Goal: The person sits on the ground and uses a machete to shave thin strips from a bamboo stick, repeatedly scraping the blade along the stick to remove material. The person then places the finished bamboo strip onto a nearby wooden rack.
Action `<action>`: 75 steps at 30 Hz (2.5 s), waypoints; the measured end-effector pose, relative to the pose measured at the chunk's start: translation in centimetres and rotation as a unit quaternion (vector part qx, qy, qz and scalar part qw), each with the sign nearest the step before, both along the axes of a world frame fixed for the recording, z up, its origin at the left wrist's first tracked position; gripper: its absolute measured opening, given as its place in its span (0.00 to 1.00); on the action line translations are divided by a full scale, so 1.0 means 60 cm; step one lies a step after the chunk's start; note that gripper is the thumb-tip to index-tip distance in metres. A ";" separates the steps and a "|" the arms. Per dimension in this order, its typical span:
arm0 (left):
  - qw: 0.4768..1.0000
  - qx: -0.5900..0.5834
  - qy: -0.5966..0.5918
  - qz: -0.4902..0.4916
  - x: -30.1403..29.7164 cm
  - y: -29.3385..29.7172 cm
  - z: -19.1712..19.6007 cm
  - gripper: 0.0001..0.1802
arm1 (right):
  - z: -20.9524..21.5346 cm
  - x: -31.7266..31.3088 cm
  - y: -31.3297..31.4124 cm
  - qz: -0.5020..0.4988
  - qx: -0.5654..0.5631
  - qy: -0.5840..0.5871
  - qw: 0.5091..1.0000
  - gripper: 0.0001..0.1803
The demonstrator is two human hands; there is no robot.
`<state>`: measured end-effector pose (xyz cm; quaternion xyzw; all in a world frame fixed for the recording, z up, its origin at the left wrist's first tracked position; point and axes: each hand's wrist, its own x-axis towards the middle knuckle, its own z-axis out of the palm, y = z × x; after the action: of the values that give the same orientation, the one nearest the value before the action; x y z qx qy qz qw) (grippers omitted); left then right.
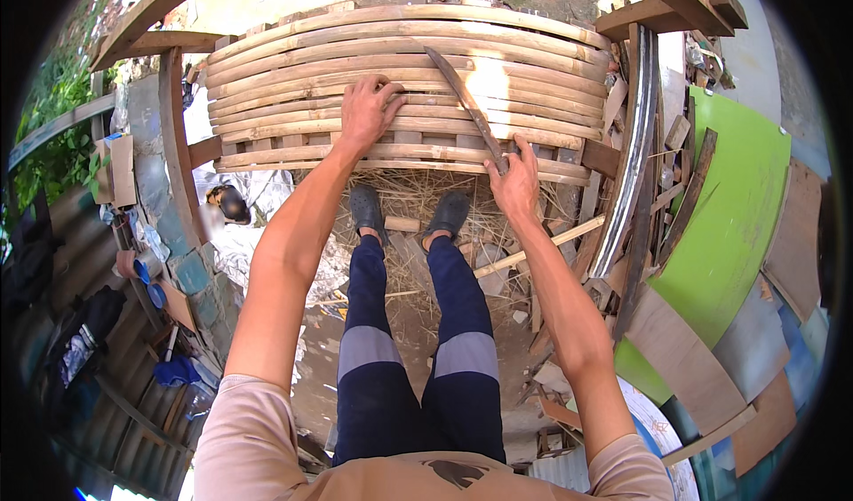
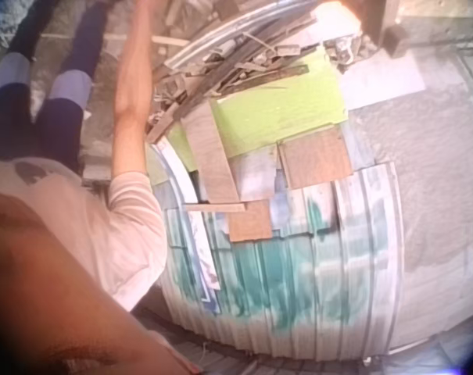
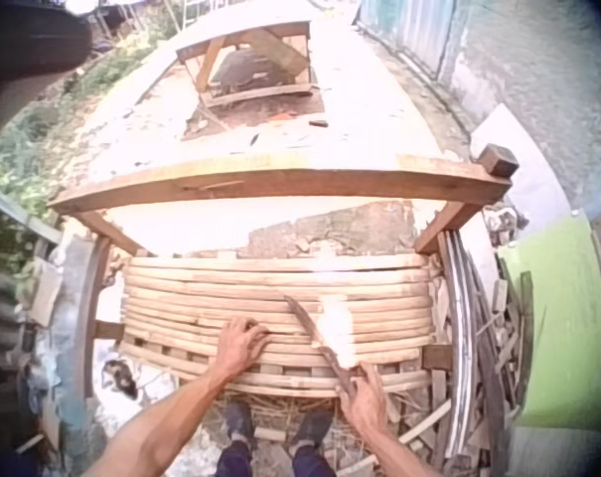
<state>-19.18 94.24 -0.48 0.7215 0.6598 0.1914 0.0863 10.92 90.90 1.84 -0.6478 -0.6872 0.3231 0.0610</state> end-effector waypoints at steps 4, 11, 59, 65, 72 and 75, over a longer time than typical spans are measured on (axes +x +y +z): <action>0.999 -0.003 0.027 -0.022 0.000 -0.003 0.002 0.08 | 0.004 -0.001 0.001 0.010 -0.001 -0.009 1.000 0.17; 0.990 -0.013 0.068 -0.124 -0.017 0.003 -0.009 0.07 | 0.001 -0.007 -0.006 0.012 0.036 -0.011 0.999 0.15; 0.847 -0.382 -0.290 0.228 0.188 -0.806 0.073 0.21 | 0.027 0.078 -0.688 -0.461 -0.222 0.009 0.859 0.22; 0.851 -0.385 -0.284 0.217 0.054 -0.934 0.083 0.21 | 0.082 0.069 -0.850 -0.613 -0.222 0.150 0.743 0.21; 0.822 -0.455 -0.286 0.189 0.018 -1.040 0.033 0.20 | 0.216 0.123 -0.972 -0.661 -0.197 0.146 0.710 0.23; 0.777 -0.463 -0.373 0.207 0.051 -1.057 0.024 0.20 | 0.261 0.153 -1.006 -0.665 -0.190 0.123 0.711 0.25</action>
<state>-16.15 30.83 0.97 0.3128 0.7186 0.1300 0.6073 20.10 30.56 17.48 -0.8899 0.0110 0.3996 0.2198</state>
